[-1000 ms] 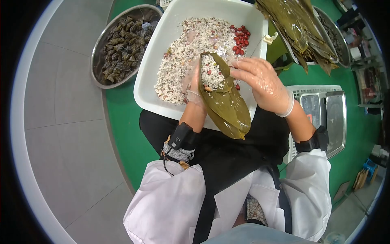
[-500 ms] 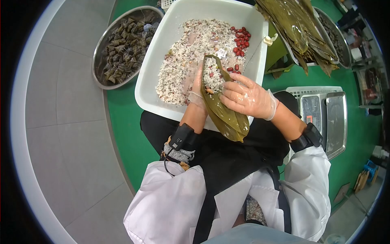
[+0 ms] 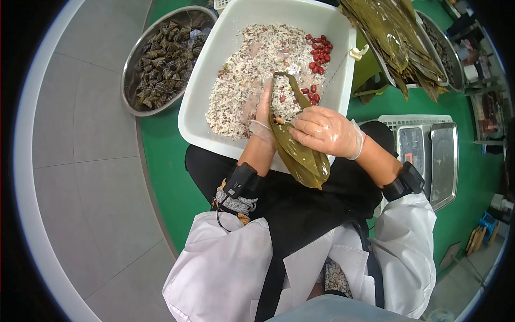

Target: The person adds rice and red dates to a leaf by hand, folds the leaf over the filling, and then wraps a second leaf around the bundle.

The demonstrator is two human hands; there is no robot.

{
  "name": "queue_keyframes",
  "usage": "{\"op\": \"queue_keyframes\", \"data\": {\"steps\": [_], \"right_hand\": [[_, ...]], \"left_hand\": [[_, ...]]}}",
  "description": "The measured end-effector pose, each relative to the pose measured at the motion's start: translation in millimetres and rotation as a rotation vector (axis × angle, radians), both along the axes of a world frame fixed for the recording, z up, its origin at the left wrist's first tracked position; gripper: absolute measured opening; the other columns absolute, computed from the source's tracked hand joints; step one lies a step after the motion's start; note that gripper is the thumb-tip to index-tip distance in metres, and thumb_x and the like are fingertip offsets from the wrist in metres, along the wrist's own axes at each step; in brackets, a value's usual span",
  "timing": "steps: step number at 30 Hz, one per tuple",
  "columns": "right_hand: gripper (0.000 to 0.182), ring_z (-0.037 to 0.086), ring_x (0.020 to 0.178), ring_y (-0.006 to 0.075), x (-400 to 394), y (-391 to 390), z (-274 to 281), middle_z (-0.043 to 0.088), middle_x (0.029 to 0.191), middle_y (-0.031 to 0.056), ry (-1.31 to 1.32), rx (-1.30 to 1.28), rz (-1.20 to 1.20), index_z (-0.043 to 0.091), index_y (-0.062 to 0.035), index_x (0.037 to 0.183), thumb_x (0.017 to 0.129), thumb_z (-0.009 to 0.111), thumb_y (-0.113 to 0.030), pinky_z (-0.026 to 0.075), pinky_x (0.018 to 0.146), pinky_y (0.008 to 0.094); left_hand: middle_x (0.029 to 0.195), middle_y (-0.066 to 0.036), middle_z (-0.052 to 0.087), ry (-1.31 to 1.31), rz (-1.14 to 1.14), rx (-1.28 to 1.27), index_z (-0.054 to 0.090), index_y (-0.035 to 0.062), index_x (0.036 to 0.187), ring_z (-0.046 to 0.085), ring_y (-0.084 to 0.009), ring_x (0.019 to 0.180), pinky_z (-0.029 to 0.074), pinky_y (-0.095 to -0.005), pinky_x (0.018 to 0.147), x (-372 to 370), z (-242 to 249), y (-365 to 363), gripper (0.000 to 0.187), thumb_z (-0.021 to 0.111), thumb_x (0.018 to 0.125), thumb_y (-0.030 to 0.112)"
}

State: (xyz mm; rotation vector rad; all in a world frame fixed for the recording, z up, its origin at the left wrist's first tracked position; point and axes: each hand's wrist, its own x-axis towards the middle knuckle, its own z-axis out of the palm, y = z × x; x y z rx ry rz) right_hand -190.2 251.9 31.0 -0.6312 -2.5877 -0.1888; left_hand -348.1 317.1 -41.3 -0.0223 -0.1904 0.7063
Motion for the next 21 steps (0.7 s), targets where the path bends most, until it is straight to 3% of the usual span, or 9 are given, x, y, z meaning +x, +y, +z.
{"op": "queue_keyframes", "data": {"steps": [13,16,19,21], "right_hand": [[0.032,0.058,0.093,0.0256,-3.6,-0.4,4.7,0.059,0.098,0.0077,0.03,-0.099,-0.012,0.06,-0.0035,0.1,0.069,0.059,-0.009,0.05,0.081,0.0364],[0.029,0.061,0.091,0.0238,-2.7,0.2,2.8,0.063,0.096,0.0061,0.084,-0.177,-0.025,0.063,-0.0057,0.096,0.068,0.062,-0.007,0.051,0.078,0.0349],[0.026,0.064,0.086,0.024,-1.4,3.5,2.0,0.066,0.092,0.0055,0.217,-0.316,-0.061,0.065,-0.0068,0.093,0.067,0.065,-0.005,0.051,0.074,0.034],[0.027,0.062,0.078,0.0276,-1.7,5.1,2.3,0.065,0.082,0.008,0.364,-0.493,-0.102,0.066,-0.0089,0.094,0.068,0.063,-0.003,0.05,0.068,0.0357]], "left_hand": [[0.116,-0.016,0.059,0.158,0.011,-0.032,0.053,0.0068,0.123,0.062,-0.0269,0.098,0.054,-0.0412,0.086,-1.3,5.5,-1.7,0.055,0.035,0.095,0.051],[0.116,-0.016,0.059,0.156,-0.015,-0.045,0.053,0.0064,0.124,0.062,-0.0278,0.098,0.053,-0.042,0.086,-2.7,9.2,-2.4,0.058,0.035,0.094,0.053],[0.116,-0.017,0.058,-0.02,-0.092,-0.125,0.052,0.0052,0.124,0.061,-0.0288,0.1,0.053,-0.0426,0.087,-2.2,9.4,-2.5,0.064,0.034,0.092,0.058],[0.117,-0.018,0.058,-0.066,-0.167,-0.115,0.051,0.0043,0.125,0.061,-0.0293,0.101,0.052,-0.0431,0.089,-3.7,5.8,-0.8,0.07,0.034,0.09,0.062]]}}
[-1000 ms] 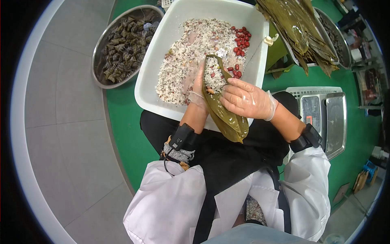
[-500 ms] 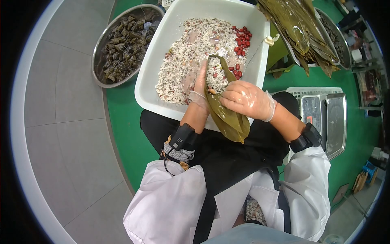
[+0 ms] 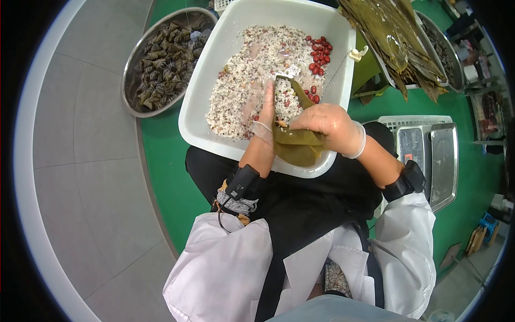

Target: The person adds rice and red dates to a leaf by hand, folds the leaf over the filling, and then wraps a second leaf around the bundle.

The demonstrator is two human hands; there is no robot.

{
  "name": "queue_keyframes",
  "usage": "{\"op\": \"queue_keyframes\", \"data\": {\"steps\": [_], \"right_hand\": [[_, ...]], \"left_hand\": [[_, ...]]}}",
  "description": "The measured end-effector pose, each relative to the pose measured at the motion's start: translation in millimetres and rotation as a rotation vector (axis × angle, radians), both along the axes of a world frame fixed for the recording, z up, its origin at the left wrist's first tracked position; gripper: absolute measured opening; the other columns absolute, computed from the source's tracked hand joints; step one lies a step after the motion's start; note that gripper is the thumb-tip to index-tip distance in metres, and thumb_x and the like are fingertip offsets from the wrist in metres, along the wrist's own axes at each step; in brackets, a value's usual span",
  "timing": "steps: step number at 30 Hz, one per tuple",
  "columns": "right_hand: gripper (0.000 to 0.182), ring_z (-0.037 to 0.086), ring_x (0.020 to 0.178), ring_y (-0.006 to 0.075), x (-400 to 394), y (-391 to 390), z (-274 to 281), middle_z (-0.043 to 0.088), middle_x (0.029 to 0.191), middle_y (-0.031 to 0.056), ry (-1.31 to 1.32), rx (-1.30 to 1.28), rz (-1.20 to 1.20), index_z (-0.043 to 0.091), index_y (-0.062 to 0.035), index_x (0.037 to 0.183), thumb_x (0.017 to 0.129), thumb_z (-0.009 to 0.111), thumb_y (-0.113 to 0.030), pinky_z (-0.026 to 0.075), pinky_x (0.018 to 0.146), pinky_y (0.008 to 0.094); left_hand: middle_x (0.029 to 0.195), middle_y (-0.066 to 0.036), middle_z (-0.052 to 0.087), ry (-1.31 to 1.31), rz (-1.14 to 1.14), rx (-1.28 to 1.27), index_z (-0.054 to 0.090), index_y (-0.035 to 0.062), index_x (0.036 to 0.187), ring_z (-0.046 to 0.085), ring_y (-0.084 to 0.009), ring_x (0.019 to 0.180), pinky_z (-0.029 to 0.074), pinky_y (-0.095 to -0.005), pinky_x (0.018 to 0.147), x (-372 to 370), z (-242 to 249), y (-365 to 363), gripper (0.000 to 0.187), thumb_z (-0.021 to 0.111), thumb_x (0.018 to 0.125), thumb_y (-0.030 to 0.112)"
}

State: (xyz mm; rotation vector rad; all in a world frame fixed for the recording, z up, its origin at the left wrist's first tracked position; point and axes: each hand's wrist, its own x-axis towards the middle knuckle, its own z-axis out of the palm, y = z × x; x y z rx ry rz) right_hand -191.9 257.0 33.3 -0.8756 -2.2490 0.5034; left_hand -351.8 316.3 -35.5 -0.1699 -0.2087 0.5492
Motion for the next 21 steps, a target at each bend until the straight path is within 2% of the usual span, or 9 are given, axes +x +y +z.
{"op": "queue_keyframes", "data": {"steps": [1,3,7,9,12,16,18,19,21], "right_hand": [[0.027,0.062,0.078,0.0276,0,0,2,0.065,0.082,0.008,-0.001,0.001,0.0,0.066,-0.0089,0.094,0.068,0.063,-0.003,0.05,0.068,0.0357],[0.027,0.066,0.082,0.0264,0,0,8,0.068,0.086,0.0085,0.005,-0.133,-0.017,0.067,-0.0063,0.094,0.068,0.069,-0.002,0.052,0.071,0.035],[0.026,0.066,0.081,0.0268,3,5,-2,0.067,0.086,0.0105,-0.022,-0.029,0.046,0.067,-0.0063,0.094,0.068,0.07,-0.003,0.051,0.071,0.0335],[0.019,0.062,0.073,0.0261,-1,0,0,0.065,0.082,0.0112,0.118,-0.202,-0.13,0.067,-0.0046,0.094,0.076,0.069,-0.009,0.049,0.067,0.0321],[0.018,0.061,0.072,0.0233,-10,-1,8,0.064,0.082,0.0114,0.333,-0.45,-0.323,0.066,-0.0019,0.092,0.077,0.071,-0.01,0.048,0.068,0.0298],[0.02,0.059,0.072,0.0221,-18,8,0,0.063,0.081,0.0116,0.532,-0.556,-0.338,0.066,-0.0001,0.091,0.076,0.072,-0.011,0.047,0.069,0.0299],[0.019,0.056,0.072,0.0248,-23,15,-10,0.06,0.078,0.0121,0.511,-0.169,-0.432,0.064,0.0008,0.085,0.074,0.073,-0.012,0.045,0.067,0.0325],[0.019,0.056,0.072,0.0248,-25,18,-15,0.06,0.078,0.0121,0.512,-0.167,-0.433,0.064,0.0008,0.085,0.074,0.073,-0.012,0.045,0.067,0.0325],[0.02,0.053,0.072,0.0268,-30,22,-23,0.055,0.077,0.0116,0.434,0.02,-0.611,0.062,0.0015,0.081,0.073,0.074,-0.012,0.044,0.066,0.0353]], "left_hand": [[0.117,-0.018,0.058,-0.001,0.0,0.001,0.051,0.0043,0.125,0.061,-0.0293,0.101,0.052,-0.0431,0.089,2,18,-5,0.07,0.034,0.09,0.062],[0.118,-0.019,0.057,0.93,0.289,0.258,0.05,0.0037,0.126,0.061,-0.0292,0.101,0.052,-0.0433,0.089,7,50,-17,0.073,0.034,0.089,0.065],[0.116,-0.019,0.058,0.938,0.291,0.224,0.049,0.0033,0.126,0.061,-0.0291,0.1,0.052,-0.0428,0.087,8,46,-15,0.075,0.036,0.088,0.067],[0.118,-0.017,0.057,0.903,0.27,0.142,0.049,0.0038,0.126,0.06,-0.0282,0.102,0.052,-0.042,0.088,8,45,-18,0.074,0.038,0.088,0.066],[0.12,-0.015,0.056,0.853,0.24,0.025,0.047,0.0045,0.127,0.058,-0.0269,0.105,0.051,-0.0408,0.09,10,44,-21,0.072,0.04,0.088,0.065],[0.123,-0.013,0.054,0.607,0.294,0.125,0.046,0.0063,0.127,0.056,-0.0255,0.108,0.049,-0.0404,0.092,6,31,-19,0.057,0.044,0.093,0.052],[0.121,-0.013,0.053,0.736,0.422,0.327,0.047,0.0072,0.125,0.053,-0.0273,0.112,0.046,-0.0453,0.095,8,26,-22,0.044,0.046,0.092,0.037],[0.121,-0.013,0.053,0.735,0.421,0.33,0.047,0.0072,0.125,0.053,-0.0273,0.112,0.046,-0.0453,0.095,7,20,-21,0.044,0.046,0.092,0.037],[0.121,-0.011,0.054,0.515,0.326,0.05,0.049,0.0085,0.124,0.053,-0.027,0.112,0.044,-0.046,0.097,7,16,-17,0.04,0.043,0.093,0.034]]}}
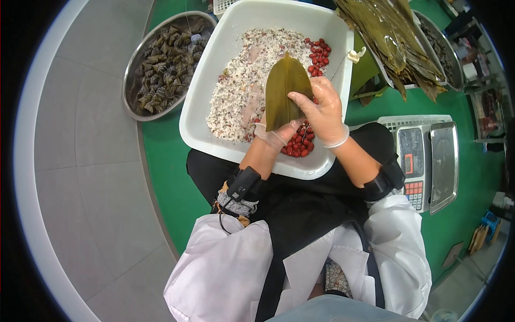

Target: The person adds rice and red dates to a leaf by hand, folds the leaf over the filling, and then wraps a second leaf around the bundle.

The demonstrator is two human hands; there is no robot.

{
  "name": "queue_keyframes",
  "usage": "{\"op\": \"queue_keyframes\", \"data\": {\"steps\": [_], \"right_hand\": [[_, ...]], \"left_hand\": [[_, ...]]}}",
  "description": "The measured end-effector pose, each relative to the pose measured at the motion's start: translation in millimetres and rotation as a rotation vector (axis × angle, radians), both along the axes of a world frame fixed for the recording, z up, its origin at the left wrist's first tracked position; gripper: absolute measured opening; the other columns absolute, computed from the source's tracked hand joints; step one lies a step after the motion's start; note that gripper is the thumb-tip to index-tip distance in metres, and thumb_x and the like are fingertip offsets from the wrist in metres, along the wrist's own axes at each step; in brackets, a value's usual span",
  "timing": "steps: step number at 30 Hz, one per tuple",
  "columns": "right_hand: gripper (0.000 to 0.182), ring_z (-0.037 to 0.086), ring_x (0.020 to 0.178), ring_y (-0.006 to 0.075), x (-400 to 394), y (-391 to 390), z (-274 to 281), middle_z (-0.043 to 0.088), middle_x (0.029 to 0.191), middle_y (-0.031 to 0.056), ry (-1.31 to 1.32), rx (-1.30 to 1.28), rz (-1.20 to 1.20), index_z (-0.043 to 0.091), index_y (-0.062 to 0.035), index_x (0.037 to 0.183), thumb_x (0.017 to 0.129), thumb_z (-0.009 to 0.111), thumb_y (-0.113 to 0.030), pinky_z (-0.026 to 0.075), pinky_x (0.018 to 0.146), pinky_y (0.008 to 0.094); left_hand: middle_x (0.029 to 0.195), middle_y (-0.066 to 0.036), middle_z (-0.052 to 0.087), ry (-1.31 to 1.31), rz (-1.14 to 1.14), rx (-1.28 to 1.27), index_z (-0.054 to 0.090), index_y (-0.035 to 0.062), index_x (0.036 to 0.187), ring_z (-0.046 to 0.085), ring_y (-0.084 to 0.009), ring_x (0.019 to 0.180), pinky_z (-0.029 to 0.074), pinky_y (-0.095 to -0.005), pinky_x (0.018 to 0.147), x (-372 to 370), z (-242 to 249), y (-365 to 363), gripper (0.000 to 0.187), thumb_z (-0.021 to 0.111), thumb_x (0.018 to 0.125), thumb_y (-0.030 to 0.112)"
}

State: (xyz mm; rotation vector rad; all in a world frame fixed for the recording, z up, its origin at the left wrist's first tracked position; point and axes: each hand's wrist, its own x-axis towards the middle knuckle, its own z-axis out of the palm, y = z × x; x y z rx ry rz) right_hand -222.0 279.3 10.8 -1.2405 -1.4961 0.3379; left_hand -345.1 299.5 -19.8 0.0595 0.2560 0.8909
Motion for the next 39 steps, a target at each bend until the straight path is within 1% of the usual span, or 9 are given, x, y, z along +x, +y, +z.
{"op": "queue_keyframes", "data": {"steps": [4,6,10,12,19,24,31,33,39], "right_hand": [[0.021,0.051,0.071,0.0282,-16,10,-7,0.053,0.077,0.0118,-0.065,0.134,-0.153,0.059,0.0015,0.079,0.073,0.073,-0.012,0.043,0.063,0.0362],[0.021,0.053,0.071,0.0293,-21,14,-11,0.055,0.079,0.0124,-0.128,0.18,-0.234,0.059,0.0011,0.08,0.074,0.073,-0.013,0.043,0.063,0.0365],[0.019,0.054,0.07,0.0301,-25,22,-16,0.055,0.079,0.0124,-0.199,0.22,-0.299,0.059,-0.0002,0.08,0.075,0.072,-0.014,0.044,0.063,0.0377],[0.018,0.054,0.069,0.0304,-26,25,-18,0.055,0.078,0.0122,-0.267,0.198,-0.321,0.059,-0.0016,0.081,0.076,0.07,-0.015,0.044,0.062,0.0391],[0.022,0.056,0.073,0.0308,-28,27,-21,0.056,0.082,0.0136,-0.305,0.079,-0.363,0.058,-0.0011,0.085,0.079,0.07,-0.019,0.045,0.062,0.0369],[0.024,0.054,0.083,0.0282,-32,30,-17,0.054,0.08,0.0069,-0.394,0.244,-0.535,0.058,-0.0077,0.089,0.075,0.07,-0.022,0.042,0.077,0.0403],[0.022,0.052,0.074,0.0234,-27,30,-10,0.049,0.07,0.004,-0.68,0.338,-0.488,0.054,-0.0118,0.072,0.073,0.072,-0.024,0.038,0.068,0.0374],[0.021,0.052,0.07,0.0234,-28,28,-12,0.05,0.066,0.0029,-0.739,0.176,-0.459,0.055,-0.0119,0.069,0.074,0.071,-0.025,0.038,0.066,0.0377],[0.011,0.055,0.072,0.0235,-35,12,0,0.055,0.07,0.0041,-0.744,0.052,-0.353,0.061,-0.0094,0.078,0.077,0.067,-0.018,0.04,0.068,0.0378]], "left_hand": [[0.121,-0.01,0.054,0.2,0.073,-0.115,0.05,0.009,0.122,0.053,-0.0264,0.112,0.043,-0.0455,0.098,1,5,-3,0.038,0.042,0.093,0.033],[0.121,-0.009,0.054,-0.188,-0.013,-0.101,0.05,0.0097,0.122,0.052,-0.0253,0.113,0.042,-0.0444,0.099,-4,-15,0,0.037,0.044,0.093,0.033],[0.121,-0.009,0.054,-0.243,-0.028,-0.096,0.05,0.0103,0.121,0.053,-0.0241,0.113,0.041,-0.0425,0.1,0,-11,2,0.035,0.043,0.094,0.032],[0.12,-0.008,0.055,0.159,0.124,-0.259,0.05,0.0107,0.121,0.052,-0.0234,0.112,0.042,-0.0407,0.1,6,15,-3,0.033,0.041,0.096,0.03],[0.121,-0.008,0.053,0.077,0.145,-0.142,0.049,0.0104,0.122,0.052,-0.0234,0.113,0.043,-0.0401,0.099,6,9,-2,0.033,0.038,0.098,0.029],[0.119,-0.008,0.054,0.164,0.197,-0.181,0.048,0.0105,0.122,0.053,-0.023,0.111,0.044,-0.041,0.098,9,28,-4,0.032,0.036,0.099,0.028],[0.127,-0.007,0.05,0.199,0.215,-0.221,0.047,0.0138,0.127,0.049,-0.0224,0.118,0.042,-0.0403,0.103,11,26,-3,0.034,0.043,0.098,0.031],[0.126,-0.007,0.052,0.148,0.22,-0.257,0.048,0.0137,0.126,0.051,-0.0222,0.117,0.043,-0.0401,0.102,11,24,-2,0.033,0.043,0.098,0.031],[0.11,-0.011,0.059,0.04,0.193,-0.141,0.053,0.0055,0.114,0.06,-0.0231,0.098,0.051,-0.0376,0.087,3,10,-1,0.03,0.037,0.097,0.024]]}}
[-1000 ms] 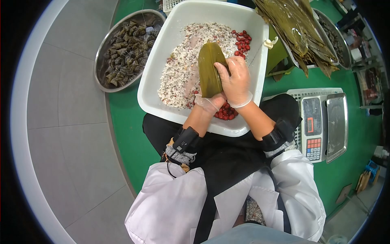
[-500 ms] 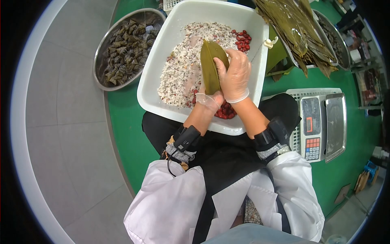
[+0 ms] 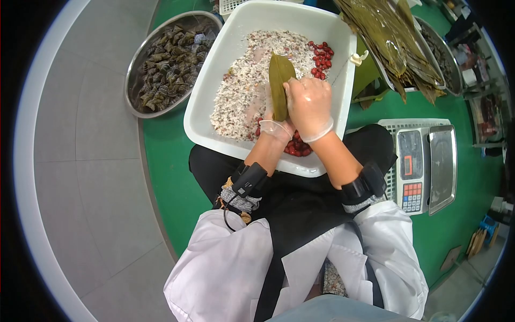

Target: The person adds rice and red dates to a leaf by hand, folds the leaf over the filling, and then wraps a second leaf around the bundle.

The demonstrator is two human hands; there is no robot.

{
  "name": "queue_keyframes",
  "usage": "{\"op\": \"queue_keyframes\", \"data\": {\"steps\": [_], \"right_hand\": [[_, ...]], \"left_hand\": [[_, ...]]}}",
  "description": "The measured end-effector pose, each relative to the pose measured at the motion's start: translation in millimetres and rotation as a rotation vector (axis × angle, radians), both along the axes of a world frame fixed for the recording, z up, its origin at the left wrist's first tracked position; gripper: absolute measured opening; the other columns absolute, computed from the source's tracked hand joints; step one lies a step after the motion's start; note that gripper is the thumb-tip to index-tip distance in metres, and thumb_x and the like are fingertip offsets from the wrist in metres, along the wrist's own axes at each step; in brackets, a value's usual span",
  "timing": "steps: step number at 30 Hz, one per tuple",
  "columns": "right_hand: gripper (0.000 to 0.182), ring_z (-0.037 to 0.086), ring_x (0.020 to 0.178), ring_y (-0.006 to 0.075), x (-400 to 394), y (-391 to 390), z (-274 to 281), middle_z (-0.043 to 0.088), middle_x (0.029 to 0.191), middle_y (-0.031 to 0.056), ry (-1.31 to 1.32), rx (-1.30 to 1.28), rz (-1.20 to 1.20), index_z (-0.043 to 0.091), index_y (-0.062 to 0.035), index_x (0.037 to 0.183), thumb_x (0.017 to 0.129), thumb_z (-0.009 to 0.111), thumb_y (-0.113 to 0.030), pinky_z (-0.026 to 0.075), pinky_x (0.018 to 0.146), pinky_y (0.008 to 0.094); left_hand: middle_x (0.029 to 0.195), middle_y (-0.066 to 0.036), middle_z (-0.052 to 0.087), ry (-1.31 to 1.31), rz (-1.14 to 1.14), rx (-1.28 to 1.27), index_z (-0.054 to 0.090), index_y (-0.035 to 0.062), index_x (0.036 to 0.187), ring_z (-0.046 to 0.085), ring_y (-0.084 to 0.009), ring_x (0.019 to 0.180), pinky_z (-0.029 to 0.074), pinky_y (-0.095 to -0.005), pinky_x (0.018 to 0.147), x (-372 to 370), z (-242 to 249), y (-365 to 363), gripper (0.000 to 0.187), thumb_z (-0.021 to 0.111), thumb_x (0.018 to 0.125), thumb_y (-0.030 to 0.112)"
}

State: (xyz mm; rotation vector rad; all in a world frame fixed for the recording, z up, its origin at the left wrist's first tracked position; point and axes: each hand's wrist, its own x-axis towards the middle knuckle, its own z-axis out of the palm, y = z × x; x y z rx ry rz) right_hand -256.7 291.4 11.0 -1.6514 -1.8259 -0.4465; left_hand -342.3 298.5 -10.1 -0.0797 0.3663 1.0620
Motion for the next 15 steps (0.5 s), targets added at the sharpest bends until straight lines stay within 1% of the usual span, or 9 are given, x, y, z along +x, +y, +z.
{"op": "queue_keyframes", "data": {"steps": [1,2,4,5,7,8,12,13,15], "right_hand": [[0.011,0.055,0.072,0.0235,-3,-7,3,0.055,0.07,0.0041,-0.001,0.0,0.002,0.061,-0.0094,0.078,0.077,0.067,-0.018,0.04,0.068,0.0378],[0.011,0.055,0.077,0.0238,-6,-13,5,0.058,0.075,0.0045,0.019,0.009,0.029,0.062,-0.0084,0.084,0.077,0.066,-0.016,0.04,0.071,0.0381],[0.025,0.056,0.086,0.0244,-11,-26,8,0.061,0.088,0.0087,-0.004,0.017,0.071,0.062,-0.0026,0.097,0.075,0.064,-0.014,0.04,0.074,0.0388],[0.025,0.056,0.086,0.0244,-13,-30,5,0.061,0.088,0.0087,-0.006,0.017,0.071,0.062,-0.0026,0.097,0.075,0.064,-0.014,0.04,0.074,0.0388],[0.033,0.055,0.096,0.0263,-16,-37,-2,0.061,0.1,0.0074,-0.023,0.056,0.069,0.062,-0.0058,0.105,0.073,0.066,-0.012,0.039,0.082,0.0402],[0.035,0.054,0.096,0.0263,-17,-42,-3,0.06,0.103,0.0078,0.007,0.066,0.059,0.062,-0.0057,0.106,0.072,0.066,-0.01,0.04,0.082,0.0403],[0.035,0.055,0.096,0.0269,-12,-41,-7,0.059,0.103,0.0114,0.015,0.127,0.078,0.061,-0.0019,0.106,0.072,0.064,-0.011,0.042,0.078,0.0388],[0.036,0.055,0.095,0.0274,-11,-42,-8,0.059,0.102,0.0114,0.089,0.091,0.097,0.061,-0.0023,0.106,0.071,0.065,-0.01,0.042,0.077,0.038],[0.036,0.055,0.094,0.0278,-9,-44,-11,0.059,0.101,0.0114,0.161,0.055,0.12,0.061,-0.0027,0.105,0.071,0.065,-0.009,0.042,0.076,0.0373]], "left_hand": [[0.11,-0.011,0.059,-0.054,-0.004,0.037,0.053,0.0051,0.114,0.06,-0.0237,0.098,0.051,-0.0379,0.087,-1,-6,1,0.03,0.037,0.097,0.024],[0.111,-0.012,0.058,-0.104,-0.006,0.068,0.053,0.0047,0.115,0.06,-0.0243,0.098,0.052,-0.0383,0.087,-2,-11,2,0.031,0.037,0.097,0.024],[0.111,-0.013,0.058,-0.2,-0.009,0.128,0.052,0.0039,0.116,0.059,-0.0255,0.099,0.052,-0.0389,0.087,-4,-20,4,0.032,0.037,0.096,0.024],[0.111,-0.014,0.058,-0.237,-0.011,0.148,0.051,0.0036,0.117,0.059,-0.0261,0.099,0.052,-0.0393,0.087,-4,-25,5,0.033,0.037,0.096,0.024],[0.112,-0.015,0.058,-0.291,-0.015,0.188,0.051,0.0028,0.118,0.059,-0.0274,0.099,0.052,-0.04,0.087,-6,-30,4,0.034,0.037,0.096,0.024],[0.112,-0.015,0.058,-0.309,-0.017,0.196,0.05,0.0024,0.119,0.059,-0.028,0.099,0.052,-0.0403,0.086,-6,-33,5,0.034,0.037,0.096,0.024],[0.113,-0.018,0.057,-0.371,-0.012,0.249,0.049,0.0009,0.122,0.059,-0.0304,0.099,0.053,-0.0416,0.086,-7,-39,5,0.037,0.037,0.096,0.025],[0.113,-0.018,0.057,-0.371,-0.014,0.253,0.049,0.0009,0.122,0.059,-0.0304,0.099,0.053,-0.0416,0.086,-6,-34,6,0.037,0.037,0.096,0.025],[0.115,-0.017,0.057,-0.252,-0.002,0.089,0.049,0.0014,0.122,0.059,-0.0306,0.099,0.052,-0.0429,0.086,-7,-28,7,0.038,0.038,0.096,0.027]]}}
